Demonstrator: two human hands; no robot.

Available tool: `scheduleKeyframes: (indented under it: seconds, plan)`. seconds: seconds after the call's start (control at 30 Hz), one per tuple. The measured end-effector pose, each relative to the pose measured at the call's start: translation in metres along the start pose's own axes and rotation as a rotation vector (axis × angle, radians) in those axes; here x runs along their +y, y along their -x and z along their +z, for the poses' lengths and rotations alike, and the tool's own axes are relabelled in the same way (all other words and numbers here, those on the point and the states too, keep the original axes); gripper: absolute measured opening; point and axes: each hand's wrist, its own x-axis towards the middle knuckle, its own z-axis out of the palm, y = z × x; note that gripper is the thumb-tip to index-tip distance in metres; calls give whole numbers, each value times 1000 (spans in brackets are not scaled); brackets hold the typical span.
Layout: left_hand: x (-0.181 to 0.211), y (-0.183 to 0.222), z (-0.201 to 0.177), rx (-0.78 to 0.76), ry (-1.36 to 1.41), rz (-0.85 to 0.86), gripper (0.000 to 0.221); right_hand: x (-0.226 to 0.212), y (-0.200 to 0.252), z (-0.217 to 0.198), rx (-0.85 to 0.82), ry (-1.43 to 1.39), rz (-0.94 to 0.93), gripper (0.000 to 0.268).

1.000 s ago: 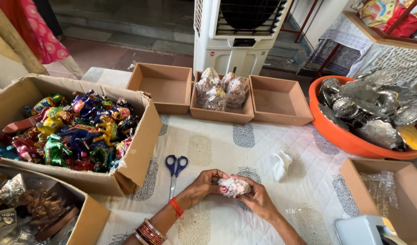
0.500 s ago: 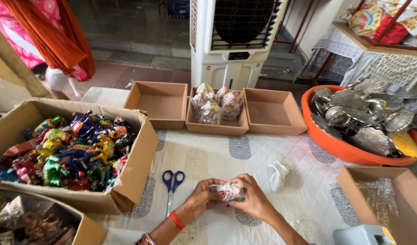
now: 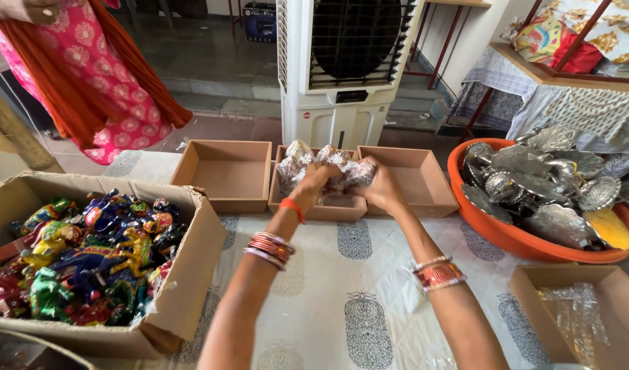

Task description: The recorder is cleaning Ganesha figurines with a cloth and packing them into boxes using bubble wrap and tape.

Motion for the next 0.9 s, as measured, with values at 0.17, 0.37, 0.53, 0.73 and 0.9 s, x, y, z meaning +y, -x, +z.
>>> scheduleKeyframes:
  seconds: [0.17, 0.37, 0.53, 0.73, 0.9]
  plan:
    - [-86, -81, -3, 220, -24, -3, 46, 67, -21, 28, -44, -58, 236, 42]
    - [-99, -82, -10, 262, -410, 58, 47, 139, -26, 37, -152, -1, 280, 40]
    - [-187, -196, -55, -37, -469, 217, 32, 168, -34, 45, -87, 222, 298, 53]
    - [-146, -156, -30, 2, -1020, 89, 26, 178, -44, 58, -259, 116, 111, 57]
    - [-88, -75, 4, 129, -1170, -167, 36, 128, -43, 62, -277, 437, 315, 53]
